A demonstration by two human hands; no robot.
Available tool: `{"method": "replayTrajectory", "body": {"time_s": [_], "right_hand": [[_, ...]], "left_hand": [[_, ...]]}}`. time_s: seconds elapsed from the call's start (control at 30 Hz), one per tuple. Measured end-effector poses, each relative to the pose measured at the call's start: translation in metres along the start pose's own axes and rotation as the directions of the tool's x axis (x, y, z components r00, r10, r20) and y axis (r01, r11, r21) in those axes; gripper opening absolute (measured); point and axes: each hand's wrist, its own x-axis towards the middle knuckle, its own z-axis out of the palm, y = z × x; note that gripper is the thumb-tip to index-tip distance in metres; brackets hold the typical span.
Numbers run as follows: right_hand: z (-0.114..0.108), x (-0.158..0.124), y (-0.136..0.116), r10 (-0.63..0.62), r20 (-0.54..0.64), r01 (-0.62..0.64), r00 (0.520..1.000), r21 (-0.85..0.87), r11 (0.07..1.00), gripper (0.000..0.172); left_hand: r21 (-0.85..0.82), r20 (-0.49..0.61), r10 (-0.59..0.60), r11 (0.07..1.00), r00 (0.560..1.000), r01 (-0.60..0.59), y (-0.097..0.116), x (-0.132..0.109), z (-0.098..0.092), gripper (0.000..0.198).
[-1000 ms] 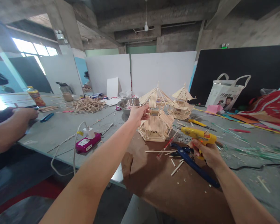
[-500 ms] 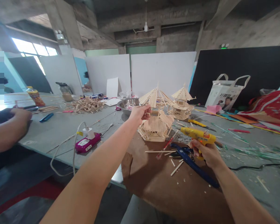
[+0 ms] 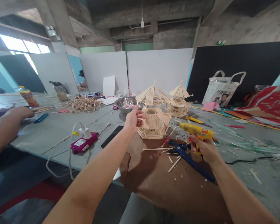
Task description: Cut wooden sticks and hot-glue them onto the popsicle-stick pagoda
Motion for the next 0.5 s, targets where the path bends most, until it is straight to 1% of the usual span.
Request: {"method": "replayTrajectory", "body": {"time_s": [0.07,0.1,0.13,0.17,0.2,0.23,0.3,0.33,0.37,0.4,0.43,0.47,0.5], "right_hand": [[-0.001,0.002,0.001,-0.018,-0.01,0.019,1.0,0.028,0.999,0.024],[-0.002,0.003,0.002,-0.028,-0.02,0.029,0.999,0.047,0.998,0.024],[-0.004,0.005,0.002,-0.036,-0.036,0.038,0.999,0.066,0.997,0.023],[-0.005,0.006,0.003,-0.039,-0.056,0.044,0.998,0.082,0.996,0.023],[-0.006,0.007,0.004,-0.037,-0.078,0.045,0.996,0.096,0.994,0.024],[-0.007,0.008,0.004,-0.031,-0.101,0.042,0.994,0.109,0.993,0.024],[-0.009,0.01,0.004,-0.017,-0.136,0.035,0.991,0.132,0.991,0.024],[-0.009,0.011,0.004,-0.016,-0.147,0.037,0.989,0.142,0.989,0.025],[-0.01,0.011,0.004,-0.017,-0.154,0.041,0.988,0.15,0.988,0.025],[-0.01,0.012,0.004,-0.02,-0.16,0.045,0.987,0.155,0.987,0.025],[-0.01,0.012,0.004,-0.021,-0.164,0.047,0.986,0.157,0.986,0.026],[-0.01,0.012,0.003,-0.02,-0.168,0.047,0.986,0.156,0.987,0.026],[-0.01,0.012,0.003,-0.02,-0.169,0.046,0.985,0.154,0.987,0.027]], "left_hand": [[0.049,-0.02,0.117,0.992,0.993,-0.115,-0.015,-0.014,0.0,0.03],[0.107,-0.001,0.16,0.981,0.987,-0.159,-0.023,-0.021,0.001,0.026],[0.2,0.059,0.183,0.961,0.981,-0.191,-0.031,-0.028,0.004,0.023],[0.322,0.143,0.188,0.92,0.972,-0.225,-0.04,-0.035,0.007,0.02],[0.452,0.257,0.164,0.851,0.952,-0.268,-0.048,-0.041,0.011,0.018],[0.56,0.366,0.15,0.752,0.918,-0.346,-0.055,-0.047,0.014,0.018],[0.673,0.574,0.133,0.484,0.808,-0.558,-0.067,-0.054,0.021,0.015],[0.698,0.631,0.125,0.338,0.766,-0.631,-0.072,-0.056,0.022,0.013],[0.714,0.665,0.112,0.195,0.738,-0.673,-0.075,-0.057,0.023,0.012],[0.728,0.675,0.095,0.069,0.731,-0.682,-0.077,-0.057,0.022,0.014],[0.743,0.669,0.075,-0.032,0.74,-0.669,-0.079,-0.056,0.021,0.016],[0.754,0.655,0.052,-0.108,0.754,-0.647,-0.081,-0.055,0.018,0.017],[0.761,0.64,0.03,-0.158,0.768,-0.629,-0.082,-0.053,0.015,0.018]]}}
